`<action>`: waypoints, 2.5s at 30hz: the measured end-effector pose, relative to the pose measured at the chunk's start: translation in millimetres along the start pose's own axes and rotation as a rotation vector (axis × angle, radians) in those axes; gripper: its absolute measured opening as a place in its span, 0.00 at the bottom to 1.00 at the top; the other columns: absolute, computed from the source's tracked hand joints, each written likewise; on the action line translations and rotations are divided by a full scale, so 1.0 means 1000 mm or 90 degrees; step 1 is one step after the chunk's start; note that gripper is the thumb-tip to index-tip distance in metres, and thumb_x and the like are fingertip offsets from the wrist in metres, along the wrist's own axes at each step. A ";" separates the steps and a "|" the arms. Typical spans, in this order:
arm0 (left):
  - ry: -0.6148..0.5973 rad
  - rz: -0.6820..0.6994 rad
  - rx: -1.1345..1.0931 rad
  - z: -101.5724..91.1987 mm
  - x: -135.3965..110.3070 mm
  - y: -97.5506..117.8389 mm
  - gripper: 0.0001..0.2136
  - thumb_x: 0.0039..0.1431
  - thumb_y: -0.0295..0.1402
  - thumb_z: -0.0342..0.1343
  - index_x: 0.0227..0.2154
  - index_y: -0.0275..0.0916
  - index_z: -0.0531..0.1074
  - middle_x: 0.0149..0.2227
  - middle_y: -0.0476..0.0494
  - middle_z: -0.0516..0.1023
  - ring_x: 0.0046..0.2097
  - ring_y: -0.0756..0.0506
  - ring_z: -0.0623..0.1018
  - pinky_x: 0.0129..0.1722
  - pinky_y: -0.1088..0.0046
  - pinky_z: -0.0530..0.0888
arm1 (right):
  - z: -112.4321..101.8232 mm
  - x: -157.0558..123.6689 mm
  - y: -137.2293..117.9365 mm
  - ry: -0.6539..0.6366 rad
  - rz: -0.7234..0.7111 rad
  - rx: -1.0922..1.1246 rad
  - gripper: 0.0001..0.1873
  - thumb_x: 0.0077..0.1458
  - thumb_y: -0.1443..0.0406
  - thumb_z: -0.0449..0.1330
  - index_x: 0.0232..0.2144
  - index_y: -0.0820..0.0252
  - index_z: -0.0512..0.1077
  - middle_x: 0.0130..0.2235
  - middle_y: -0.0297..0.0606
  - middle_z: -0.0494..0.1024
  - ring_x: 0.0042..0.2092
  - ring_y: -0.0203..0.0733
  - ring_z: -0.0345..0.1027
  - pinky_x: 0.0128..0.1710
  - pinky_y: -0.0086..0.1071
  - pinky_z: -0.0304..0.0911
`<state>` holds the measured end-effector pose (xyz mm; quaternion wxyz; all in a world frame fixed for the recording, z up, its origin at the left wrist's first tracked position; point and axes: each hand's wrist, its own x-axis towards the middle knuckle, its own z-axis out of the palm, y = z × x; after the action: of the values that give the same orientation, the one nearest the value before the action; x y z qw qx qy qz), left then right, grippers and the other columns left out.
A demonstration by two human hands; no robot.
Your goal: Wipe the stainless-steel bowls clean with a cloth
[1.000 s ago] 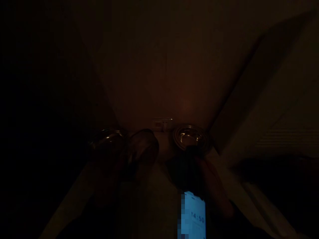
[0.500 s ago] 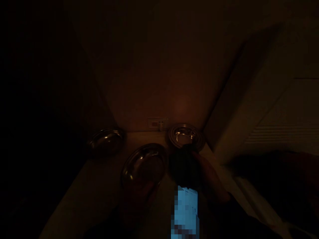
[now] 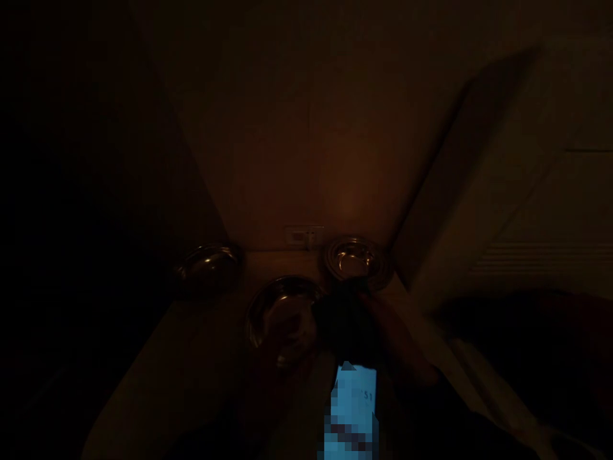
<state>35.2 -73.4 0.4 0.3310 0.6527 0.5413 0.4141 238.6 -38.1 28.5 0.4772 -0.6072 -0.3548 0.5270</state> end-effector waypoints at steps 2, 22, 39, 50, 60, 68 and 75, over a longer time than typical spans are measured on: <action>-0.016 -0.158 -0.197 -0.007 0.007 0.007 0.30 0.51 0.40 0.58 0.56 0.35 0.61 0.51 0.31 0.73 0.48 0.40 0.77 0.42 0.61 0.77 | 0.011 -0.005 -0.005 -0.047 -0.020 -0.007 0.22 0.48 0.49 0.59 0.38 0.59 0.76 0.34 0.39 0.81 0.37 0.49 0.75 0.39 0.41 0.70; 0.035 -0.282 -0.293 -0.064 0.023 0.001 0.18 0.53 0.46 0.51 0.32 0.35 0.76 0.35 0.37 0.80 0.38 0.41 0.79 0.39 0.65 0.74 | 0.063 -0.015 -0.010 -0.258 -0.479 -0.463 0.23 0.62 0.63 0.47 0.59 0.57 0.60 0.57 0.42 0.68 0.58 0.45 0.62 0.58 0.43 0.57; 0.071 -0.295 -0.230 -0.076 0.036 -0.066 0.19 0.57 0.41 0.48 0.45 0.35 0.74 0.48 0.37 0.77 0.48 0.41 0.76 0.49 0.63 0.71 | 0.116 0.028 -0.003 -0.208 -0.504 -0.949 0.30 0.60 0.56 0.50 0.61 0.62 0.56 0.56 0.55 0.64 0.53 0.54 0.63 0.50 0.44 0.62; 0.056 -0.272 -0.250 -0.072 0.031 -0.072 0.19 0.55 0.42 0.53 0.44 0.35 0.74 0.47 0.39 0.78 0.49 0.41 0.76 0.49 0.64 0.71 | 0.110 0.023 0.004 -0.340 -0.439 -0.966 0.23 0.58 0.65 0.52 0.56 0.58 0.64 0.50 0.48 0.74 0.48 0.50 0.69 0.46 0.40 0.64; 0.057 -0.265 -0.247 -0.070 0.030 -0.075 0.19 0.55 0.41 0.53 0.43 0.33 0.74 0.44 0.38 0.79 0.46 0.41 0.78 0.45 0.66 0.73 | 0.104 0.027 -0.015 -0.223 -0.425 -0.817 0.15 0.56 0.66 0.54 0.46 0.63 0.67 0.46 0.48 0.73 0.44 0.47 0.70 0.44 0.37 0.64; 0.041 -0.279 -0.271 -0.072 0.028 -0.073 0.21 0.53 0.44 0.54 0.44 0.33 0.74 0.36 0.39 0.81 0.28 0.46 0.78 0.27 0.70 0.73 | 0.109 0.028 0.003 -0.289 -0.461 -0.798 0.24 0.50 0.72 0.54 0.52 0.65 0.62 0.50 0.50 0.71 0.52 0.49 0.65 0.52 0.41 0.61; 0.072 -0.263 -0.290 -0.072 0.029 -0.074 0.18 0.51 0.41 0.56 0.40 0.34 0.76 0.41 0.37 0.80 0.44 0.40 0.78 0.42 0.64 0.74 | 0.111 0.026 -0.015 -0.212 -0.413 -0.818 0.18 0.58 0.67 0.50 0.51 0.60 0.59 0.42 0.45 0.75 0.38 0.46 0.72 0.36 0.35 0.63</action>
<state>-59.3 -31.4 -28.1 0.5149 0.4141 0.5734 0.4844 136.0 13.2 36.6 0.0989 -0.5435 -0.8228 0.1332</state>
